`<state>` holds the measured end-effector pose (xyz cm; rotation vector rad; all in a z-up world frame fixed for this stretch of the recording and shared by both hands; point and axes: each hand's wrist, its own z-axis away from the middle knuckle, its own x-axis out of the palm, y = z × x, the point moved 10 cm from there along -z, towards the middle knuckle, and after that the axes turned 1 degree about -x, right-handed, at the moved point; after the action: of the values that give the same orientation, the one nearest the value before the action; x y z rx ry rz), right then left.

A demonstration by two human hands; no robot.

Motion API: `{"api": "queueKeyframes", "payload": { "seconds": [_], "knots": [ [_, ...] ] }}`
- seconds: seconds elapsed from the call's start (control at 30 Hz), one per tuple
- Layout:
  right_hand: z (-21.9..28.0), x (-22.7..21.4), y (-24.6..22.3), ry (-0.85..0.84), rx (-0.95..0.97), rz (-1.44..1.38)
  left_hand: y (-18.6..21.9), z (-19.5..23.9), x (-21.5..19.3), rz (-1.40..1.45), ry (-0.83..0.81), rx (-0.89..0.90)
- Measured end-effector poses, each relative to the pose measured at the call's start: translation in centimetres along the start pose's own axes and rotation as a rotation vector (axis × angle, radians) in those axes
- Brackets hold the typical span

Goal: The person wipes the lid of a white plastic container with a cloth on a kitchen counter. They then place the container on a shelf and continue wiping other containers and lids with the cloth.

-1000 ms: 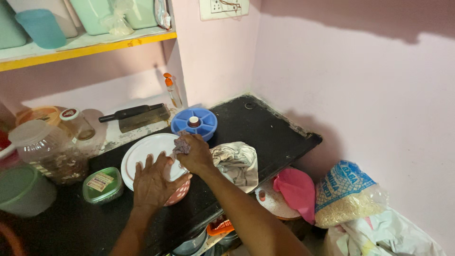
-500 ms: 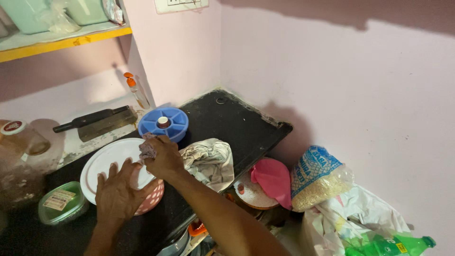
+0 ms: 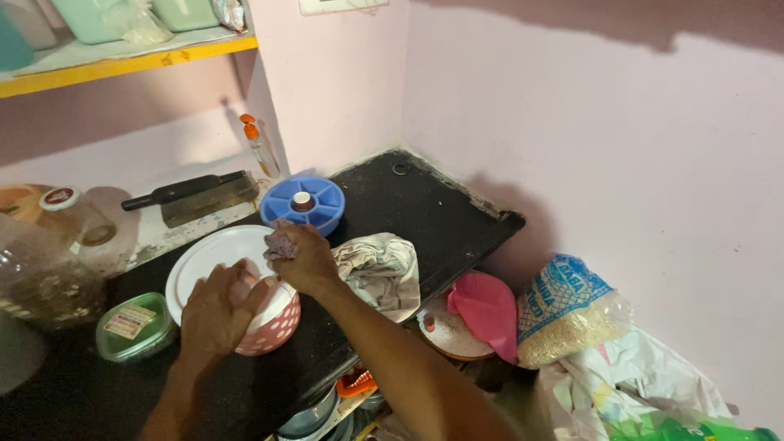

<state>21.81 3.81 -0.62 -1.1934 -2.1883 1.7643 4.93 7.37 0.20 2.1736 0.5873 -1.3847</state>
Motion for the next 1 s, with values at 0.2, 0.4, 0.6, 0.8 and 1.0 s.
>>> {"api": "queueKeyframes", "payload": {
  "seconds": [0.2, 0.4, 0.6, 0.8, 1.0],
  "knots": [
    [-0.2, -0.4, 0.6, 0.062, 0.012, 0.025, -4.1, -0.3, -0.3, 0.461, 0.021, -0.585],
    [-0.2, -0.3, 0.7, 0.021, 0.046, 0.020, -3.9, -0.5, -0.7, 0.462, 0.054, -0.722],
    [0.0, -0.1, 1.0, -0.023, 0.145, -0.089, -3.9, -0.6, -0.7, 0.490, 0.069, -0.739],
    [0.3, -1.2, -2.3, 0.014, -0.106, 0.036, -4.1, -0.4, 0.3, 0.481, 0.089, -0.728],
    [-0.1, 0.1, -1.8, -0.181, 0.238, -0.499, -4.3, -0.8, -0.8, 0.453, 0.205, -0.425]
  ]
}}
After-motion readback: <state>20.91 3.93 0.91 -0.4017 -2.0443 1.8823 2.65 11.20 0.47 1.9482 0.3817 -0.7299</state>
